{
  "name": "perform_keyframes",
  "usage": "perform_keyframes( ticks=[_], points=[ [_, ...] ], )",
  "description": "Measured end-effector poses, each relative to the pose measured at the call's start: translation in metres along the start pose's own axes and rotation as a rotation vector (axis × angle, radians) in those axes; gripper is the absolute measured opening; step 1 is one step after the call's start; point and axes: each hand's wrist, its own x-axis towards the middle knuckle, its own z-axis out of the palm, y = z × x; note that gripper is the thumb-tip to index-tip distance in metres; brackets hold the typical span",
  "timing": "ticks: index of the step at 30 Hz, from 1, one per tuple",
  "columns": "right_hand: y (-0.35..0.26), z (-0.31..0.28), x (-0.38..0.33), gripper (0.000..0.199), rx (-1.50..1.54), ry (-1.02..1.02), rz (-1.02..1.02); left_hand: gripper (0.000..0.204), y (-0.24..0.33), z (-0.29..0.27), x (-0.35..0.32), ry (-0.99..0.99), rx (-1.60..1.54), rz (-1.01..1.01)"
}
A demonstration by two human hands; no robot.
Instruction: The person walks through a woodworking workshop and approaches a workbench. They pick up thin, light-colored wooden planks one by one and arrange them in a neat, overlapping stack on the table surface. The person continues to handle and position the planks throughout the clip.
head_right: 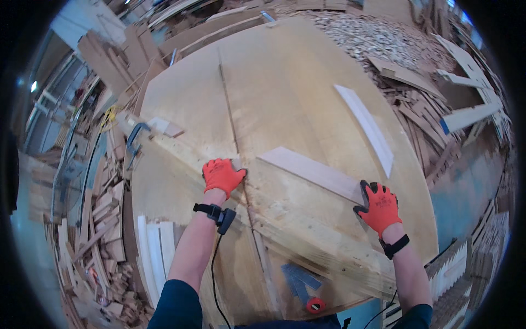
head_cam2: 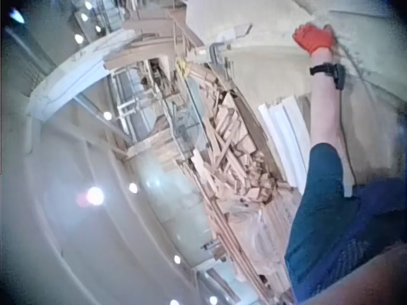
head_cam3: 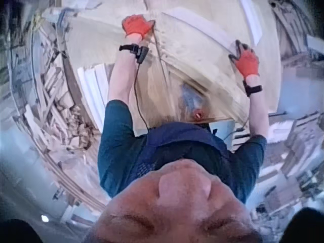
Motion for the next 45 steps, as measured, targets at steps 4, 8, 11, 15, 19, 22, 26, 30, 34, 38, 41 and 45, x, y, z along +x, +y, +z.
perform_keyframes(
  ticks=[4,8,11,15,19,22,26,30,34,38,41,45],
  points=[
    [0.053,-0.001,-0.040,0.085,-0.119,-0.167,0.078,0.061,0.013,-0.023,-0.017,-0.019,-0.138,0.160],
    [0.072,-0.003,-0.064,0.093,-0.082,-0.220,0.133,0.063,0.083,-0.070,-0.114,-0.679,0.096,0.946],
    [0.048,-0.004,-0.051,0.097,-0.059,-0.251,0.125,0.057,0.137,-0.108,-0.174,-0.747,0.354,1.236],
    [0.044,0.019,-0.047,0.095,0.016,-0.138,0.203,0.059,0.182,-0.152,-0.085,0.836,-0.422,0.779],
    [0.059,0.047,-0.034,0.089,0.101,-0.017,0.118,0.063,0.143,-0.123,-0.094,0.675,-0.681,0.714],
    [0.026,0.025,-0.021,0.083,0.185,-0.025,0.092,0.064,0.084,-0.063,-0.108,0.446,-0.406,0.691],
    [-0.031,0.023,0.003,0.071,0.310,-0.073,-0.011,0.064,0.003,0.004,-0.102,0.291,-0.305,0.409],
    [-0.088,0.025,0.029,0.075,0.295,-0.072,-0.084,0.061,-0.049,0.032,-0.077,0.343,-0.260,0.296],
    [-0.149,0.025,0.057,0.074,0.341,-0.080,-0.174,0.056,-0.081,0.039,-0.053,0.366,-0.259,0.237],
    [-0.191,0.017,0.077,0.065,0.360,-0.118,-0.253,0.050,-0.089,0.033,-0.025,0.346,-0.342,0.203],
    [-0.202,0.024,0.092,0.054,0.430,-0.133,-0.367,0.049,-0.093,0.033,-0.012,0.313,-0.300,0.120],
    [-0.204,0.031,0.110,0.049,0.458,-0.123,-0.453,0.050,-0.089,0.030,-0.012,0.211,-0.257,0.086]
  ],
)
